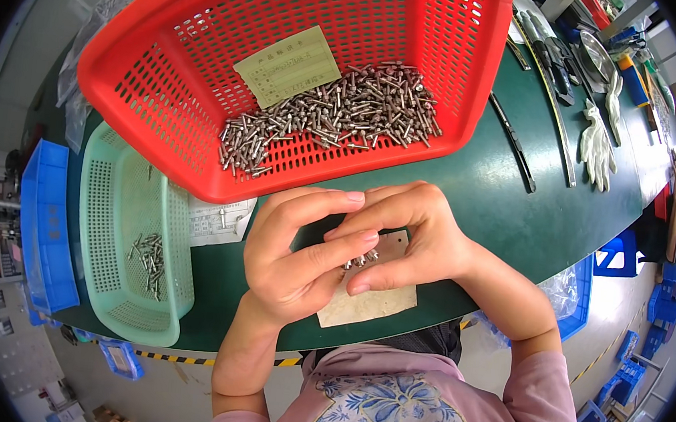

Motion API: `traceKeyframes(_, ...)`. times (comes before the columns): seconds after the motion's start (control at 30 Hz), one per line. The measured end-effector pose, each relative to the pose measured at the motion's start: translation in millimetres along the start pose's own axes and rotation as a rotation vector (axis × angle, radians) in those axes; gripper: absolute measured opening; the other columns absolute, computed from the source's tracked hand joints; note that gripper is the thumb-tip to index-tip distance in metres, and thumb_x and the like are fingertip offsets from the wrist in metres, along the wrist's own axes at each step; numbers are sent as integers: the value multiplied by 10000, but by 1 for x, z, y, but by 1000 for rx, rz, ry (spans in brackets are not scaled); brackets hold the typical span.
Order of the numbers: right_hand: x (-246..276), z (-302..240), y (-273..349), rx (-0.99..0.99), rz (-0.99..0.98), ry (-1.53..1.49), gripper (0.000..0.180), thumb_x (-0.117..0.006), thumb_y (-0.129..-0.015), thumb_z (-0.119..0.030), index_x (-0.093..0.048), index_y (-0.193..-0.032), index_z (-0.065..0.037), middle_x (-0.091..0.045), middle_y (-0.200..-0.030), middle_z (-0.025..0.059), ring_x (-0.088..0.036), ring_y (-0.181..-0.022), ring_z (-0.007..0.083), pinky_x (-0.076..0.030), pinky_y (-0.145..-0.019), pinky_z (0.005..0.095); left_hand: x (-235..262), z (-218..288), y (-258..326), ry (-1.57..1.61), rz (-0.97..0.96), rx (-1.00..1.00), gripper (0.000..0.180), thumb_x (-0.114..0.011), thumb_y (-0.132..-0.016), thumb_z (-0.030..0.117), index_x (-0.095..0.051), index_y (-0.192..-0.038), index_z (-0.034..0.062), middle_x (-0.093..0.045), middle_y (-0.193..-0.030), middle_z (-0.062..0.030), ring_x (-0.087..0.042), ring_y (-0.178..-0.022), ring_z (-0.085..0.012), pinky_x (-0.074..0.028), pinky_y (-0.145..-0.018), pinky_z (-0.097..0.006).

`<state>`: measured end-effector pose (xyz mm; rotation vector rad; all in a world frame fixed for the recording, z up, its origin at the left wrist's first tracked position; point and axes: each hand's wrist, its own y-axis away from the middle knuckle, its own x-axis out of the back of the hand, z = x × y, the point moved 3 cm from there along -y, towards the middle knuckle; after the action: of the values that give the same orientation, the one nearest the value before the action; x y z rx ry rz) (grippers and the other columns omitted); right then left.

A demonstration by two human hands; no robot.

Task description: Sorting small metal pins and components into different plastic baskets at a manufacturing workstation.

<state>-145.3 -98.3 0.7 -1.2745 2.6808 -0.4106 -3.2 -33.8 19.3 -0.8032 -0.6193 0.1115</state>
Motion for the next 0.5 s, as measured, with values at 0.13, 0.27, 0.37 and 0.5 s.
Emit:
traceKeyframes(0.13, 1, -1, 0, -20, -10, -20, 306, -843, -645, -133, -714, -901, -26, -664, -796, 60, -608, -711, 127, -496, -624, 265, 0, 1, -2, 14, -14, -8, 368, -732, -563, 63, -744, -927, 109, -635, -1080, -85, -605, -901, -239, -489, -734, -322)
traceKeyframes(0.27, 1, 0, 0, 19, -4, -4, 296, -842, -647, -139, -716, -890, -28, -673, -800, 70, -619, -712, 144, -500, -626, 271, 0, 0, -1, 16, -12, -18, 383, -732, -556, 67, -745, -936, 115, -633, -1085, -85, -605, -904, -237, -491, -733, -322)
traceKeyframes(0.37, 3, -5, -2, 83, -4, 71, 283, -836, -647, -136, -714, -878, -30, -679, -807, 76, -623, -702, 172, -504, -627, 285, 0, 1, 0, 10, -8, -15, 395, -736, -551, 77, -747, -944, 123, -630, -1095, -86, -605, -905, -233, -493, -729, -321)
traceKeyframes(0.5, 7, -10, -2, 241, 30, 296, 291, -830, -628, -161, -712, -871, -54, -675, -801, 54, -612, -668, 192, -484, -600, 297, -2, 3, 1, 12, 19, 5, 441, -687, -583, -6, -721, -1013, 88, -621, -1106, -104, -607, -902, -248, -496, -743, -334)
